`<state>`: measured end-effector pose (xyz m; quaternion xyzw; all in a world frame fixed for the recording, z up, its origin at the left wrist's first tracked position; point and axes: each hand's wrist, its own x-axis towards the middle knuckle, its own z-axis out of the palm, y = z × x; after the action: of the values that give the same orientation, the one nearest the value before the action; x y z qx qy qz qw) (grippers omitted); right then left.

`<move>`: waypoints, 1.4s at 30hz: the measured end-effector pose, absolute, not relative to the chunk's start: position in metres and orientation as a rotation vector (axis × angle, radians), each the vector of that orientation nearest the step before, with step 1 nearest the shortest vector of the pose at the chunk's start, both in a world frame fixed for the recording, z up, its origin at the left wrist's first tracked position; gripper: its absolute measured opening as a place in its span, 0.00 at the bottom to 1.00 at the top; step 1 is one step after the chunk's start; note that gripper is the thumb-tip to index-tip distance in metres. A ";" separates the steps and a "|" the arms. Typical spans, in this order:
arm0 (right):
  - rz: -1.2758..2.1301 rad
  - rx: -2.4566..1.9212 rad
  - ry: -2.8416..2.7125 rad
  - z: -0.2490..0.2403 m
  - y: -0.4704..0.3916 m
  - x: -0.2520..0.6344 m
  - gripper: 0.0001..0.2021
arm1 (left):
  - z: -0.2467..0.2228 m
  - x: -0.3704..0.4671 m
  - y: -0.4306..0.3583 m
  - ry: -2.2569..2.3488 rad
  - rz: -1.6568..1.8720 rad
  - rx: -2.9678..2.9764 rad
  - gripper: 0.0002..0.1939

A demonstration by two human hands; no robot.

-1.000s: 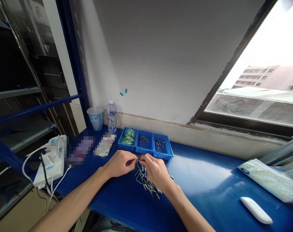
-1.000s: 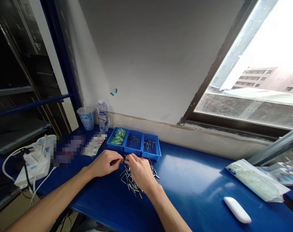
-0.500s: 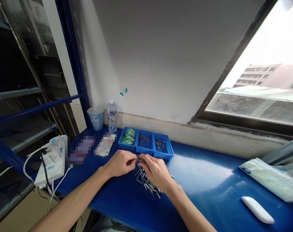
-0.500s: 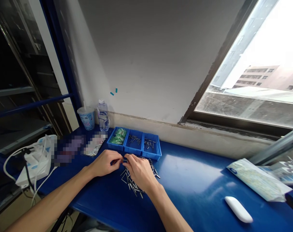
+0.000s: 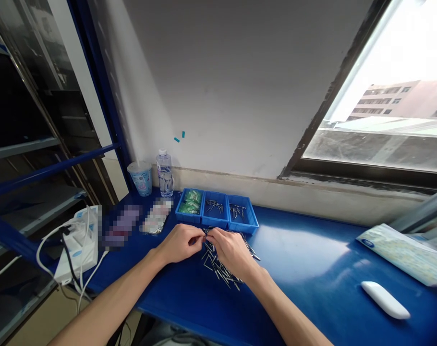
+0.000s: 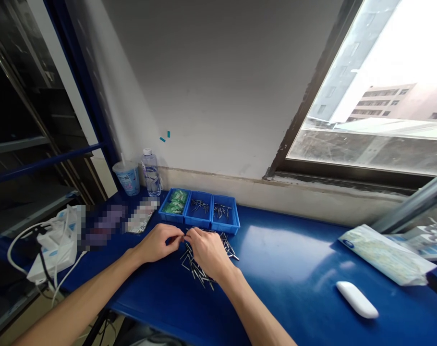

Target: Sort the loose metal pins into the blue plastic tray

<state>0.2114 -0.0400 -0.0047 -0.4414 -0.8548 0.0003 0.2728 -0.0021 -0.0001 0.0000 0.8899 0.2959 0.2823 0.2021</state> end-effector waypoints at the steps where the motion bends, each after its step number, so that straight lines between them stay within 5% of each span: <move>1: 0.008 -1.174 -2.307 -0.005 -0.040 0.211 0.08 | 0.000 -0.002 0.000 0.826 0.786 2.478 0.12; 35: 0.040 -1.309 -2.400 -0.001 -0.041 0.209 0.03 | -0.009 0.001 0.002 0.832 0.769 2.470 0.11; 38: 0.016 -1.319 -2.430 0.001 -0.042 0.210 0.10 | -0.010 0.001 0.002 0.823 0.751 2.483 0.11; 42: 0.034 -1.220 -2.461 0.003 -0.044 0.213 0.03 | -0.011 0.001 0.002 0.831 0.773 2.468 0.11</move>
<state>0.2128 -0.0439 0.0027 -0.4355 -0.8785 0.0120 0.1963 0.0014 0.0023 -0.0107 0.8880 0.2991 0.2783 0.2111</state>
